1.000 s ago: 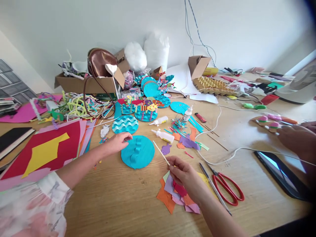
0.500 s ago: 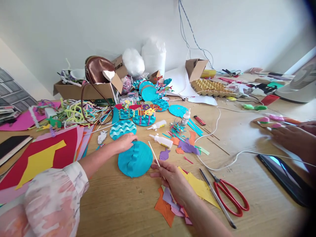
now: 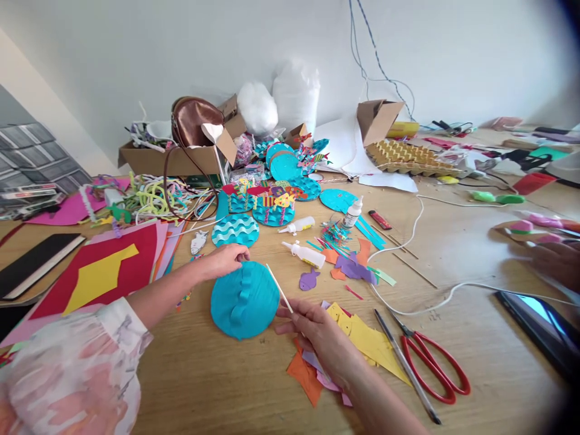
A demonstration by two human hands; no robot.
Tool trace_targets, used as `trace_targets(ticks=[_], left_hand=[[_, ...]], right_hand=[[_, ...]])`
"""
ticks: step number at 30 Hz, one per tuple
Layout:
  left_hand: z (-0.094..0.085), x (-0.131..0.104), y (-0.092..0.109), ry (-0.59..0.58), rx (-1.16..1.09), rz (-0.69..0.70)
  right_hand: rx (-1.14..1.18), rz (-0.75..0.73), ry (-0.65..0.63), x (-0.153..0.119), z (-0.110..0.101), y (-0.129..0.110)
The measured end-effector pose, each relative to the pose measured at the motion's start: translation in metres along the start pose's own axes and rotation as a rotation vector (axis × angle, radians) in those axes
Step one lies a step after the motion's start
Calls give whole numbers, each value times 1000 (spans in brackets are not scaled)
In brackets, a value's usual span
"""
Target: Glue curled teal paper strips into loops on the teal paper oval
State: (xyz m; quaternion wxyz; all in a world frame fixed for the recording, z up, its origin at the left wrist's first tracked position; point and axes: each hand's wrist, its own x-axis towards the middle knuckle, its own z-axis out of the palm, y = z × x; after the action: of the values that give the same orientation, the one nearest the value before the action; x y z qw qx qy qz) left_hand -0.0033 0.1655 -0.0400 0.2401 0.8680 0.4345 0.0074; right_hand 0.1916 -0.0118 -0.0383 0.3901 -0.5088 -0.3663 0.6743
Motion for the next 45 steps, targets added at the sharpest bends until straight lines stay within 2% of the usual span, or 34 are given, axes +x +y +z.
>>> trace_targets(ticks=[5, 9, 13, 17, 20, 25, 29, 34, 36, 39, 45], left_hand=[[4, -11, -3, -20, -44, -27], [6, -17, -4, -37, -61, -29], [8, -20, -3, -46, -55, -18], [8, -16, -2, -46, -55, 15], [7, -13, -1, -65, -59, 50], [8, -9, -1, -68, -35, 78], [5, -16, 3, -21, 7, 79], [3, -41, 4, -45, 54, 144], [6, -52, 0, -61, 75, 186], [13, -65, -7, -17, 151, 298], [27, -72, -17, 51, 319, 364]], right_hand=[[-352, -55, 14, 3, -7, 6], [-727, -174, 85, 1, -11, 3], [-954, -300, 99, -7, -18, -10], [-1099, -294, 130, -13, -31, -30], [-1213, -280, 150, -7, -32, -42], [-1259, -170, 128, 13, -13, -41], [-1145, -202, 129, 27, 1, -34], [-1180, -185, 196, 45, 2, -30], [-1250, -151, 189, 52, 2, -28], [-1319, -116, 165, 59, 3, -26], [-1267, -186, 107, 57, 4, -24]])
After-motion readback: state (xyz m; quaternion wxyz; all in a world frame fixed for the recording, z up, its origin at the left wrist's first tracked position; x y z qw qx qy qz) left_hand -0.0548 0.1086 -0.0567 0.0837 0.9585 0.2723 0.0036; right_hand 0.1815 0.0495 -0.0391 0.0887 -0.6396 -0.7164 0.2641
